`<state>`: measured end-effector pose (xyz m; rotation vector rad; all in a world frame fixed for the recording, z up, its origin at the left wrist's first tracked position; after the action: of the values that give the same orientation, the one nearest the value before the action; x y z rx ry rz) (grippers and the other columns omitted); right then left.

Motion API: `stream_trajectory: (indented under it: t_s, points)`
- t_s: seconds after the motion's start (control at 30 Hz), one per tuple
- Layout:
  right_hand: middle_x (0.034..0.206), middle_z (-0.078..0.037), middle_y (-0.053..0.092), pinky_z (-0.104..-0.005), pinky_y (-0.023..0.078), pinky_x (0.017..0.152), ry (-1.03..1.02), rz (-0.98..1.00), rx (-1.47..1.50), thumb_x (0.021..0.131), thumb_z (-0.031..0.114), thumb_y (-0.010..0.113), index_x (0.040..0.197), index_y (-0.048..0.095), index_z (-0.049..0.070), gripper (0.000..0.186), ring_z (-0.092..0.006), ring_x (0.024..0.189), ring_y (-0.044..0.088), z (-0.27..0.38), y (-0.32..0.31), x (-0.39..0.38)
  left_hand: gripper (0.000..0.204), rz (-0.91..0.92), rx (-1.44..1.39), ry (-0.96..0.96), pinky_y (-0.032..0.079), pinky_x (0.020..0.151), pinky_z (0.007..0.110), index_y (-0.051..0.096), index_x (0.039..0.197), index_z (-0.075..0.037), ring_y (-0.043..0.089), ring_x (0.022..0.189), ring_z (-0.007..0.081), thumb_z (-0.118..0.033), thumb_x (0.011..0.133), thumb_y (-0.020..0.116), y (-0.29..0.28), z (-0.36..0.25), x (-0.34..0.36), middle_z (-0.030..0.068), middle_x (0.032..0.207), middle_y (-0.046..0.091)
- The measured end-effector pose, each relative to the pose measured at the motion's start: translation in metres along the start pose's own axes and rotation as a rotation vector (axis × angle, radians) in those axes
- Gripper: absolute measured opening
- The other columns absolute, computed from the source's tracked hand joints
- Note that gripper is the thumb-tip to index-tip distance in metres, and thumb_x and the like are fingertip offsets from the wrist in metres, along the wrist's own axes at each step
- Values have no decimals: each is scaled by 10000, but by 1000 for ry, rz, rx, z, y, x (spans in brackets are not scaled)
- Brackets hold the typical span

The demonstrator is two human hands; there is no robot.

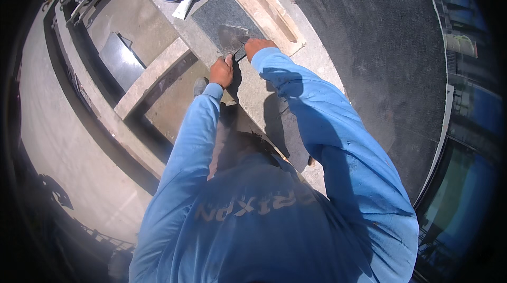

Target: The person applies adhesive to a slate tile using a trowel, then positions and secures the tile on a roof surface with a hammer. The person repeats this process for multiple tiles, ensuring each is properly aligned and fixed.

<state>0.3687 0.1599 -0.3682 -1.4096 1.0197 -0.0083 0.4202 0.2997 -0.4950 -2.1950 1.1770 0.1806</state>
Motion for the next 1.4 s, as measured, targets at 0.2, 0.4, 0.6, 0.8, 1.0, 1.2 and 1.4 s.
stream_trajectory:
  t_s: [0.2,0.4,0.6,0.8,1.0,1.2,1.4]
  points:
    - [1130,-233,725,-487,573,918,-55,64,-1,969,107,510,1131,682,-9,263,-389,1067,714,7,-6,-2,546,-13,-6,-53,506,912,573,626,1047,84,647,991,546,-437,1047,461,-2,-7,8,378,997,672]
    - [1259,-156,699,-454,584,939,-18,60,4,982,137,551,1150,742,52,268,-331,1150,694,25,-9,-5,546,-38,24,-73,511,914,569,639,1040,76,644,1016,547,-439,1050,457,-3,-1,16,378,1027,670]
    - [1086,-126,762,-436,611,849,60,-134,-1,975,140,565,1120,744,54,246,-305,1063,733,33,40,-21,544,-86,24,-74,513,897,568,652,1003,71,652,1004,530,-432,1055,452,7,-11,5,372,1004,675]
    - [1156,-182,724,-422,620,791,-3,-113,-83,976,221,587,1332,592,57,392,-311,991,747,35,39,-16,537,-21,-15,-63,509,920,560,637,1049,70,648,1027,533,-434,1052,452,2,-8,12,368,1044,675]
    - [1179,-249,688,-422,613,823,-38,-311,-160,996,317,554,1330,548,-27,479,-314,1029,727,30,51,41,560,11,-33,-75,497,950,561,571,1132,101,635,1056,542,-440,1056,446,7,-4,9,395,1060,658]
    - [1120,-224,729,-430,616,834,-80,-88,-147,936,237,661,1264,615,-21,420,-315,1048,736,29,5,51,541,-4,-107,-157,491,960,562,554,1174,89,625,1083,538,-430,1054,454,7,-9,2,404,1107,642]
    - [1182,-184,730,-440,614,860,-162,-62,-251,958,162,619,1225,659,-34,334,-327,1072,731,35,5,48,553,-61,-118,-118,491,929,571,603,1066,91,628,1036,558,-439,1058,444,3,-5,4,391,1035,658]
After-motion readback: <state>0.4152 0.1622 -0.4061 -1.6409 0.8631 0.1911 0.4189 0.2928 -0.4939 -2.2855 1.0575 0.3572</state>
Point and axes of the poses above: each hand's wrist, its own x-axis towards the middle knuckle, its own y-axis out of the palm, z = x × y, the point moved 2 cm from there along x, towards the middle knuckle
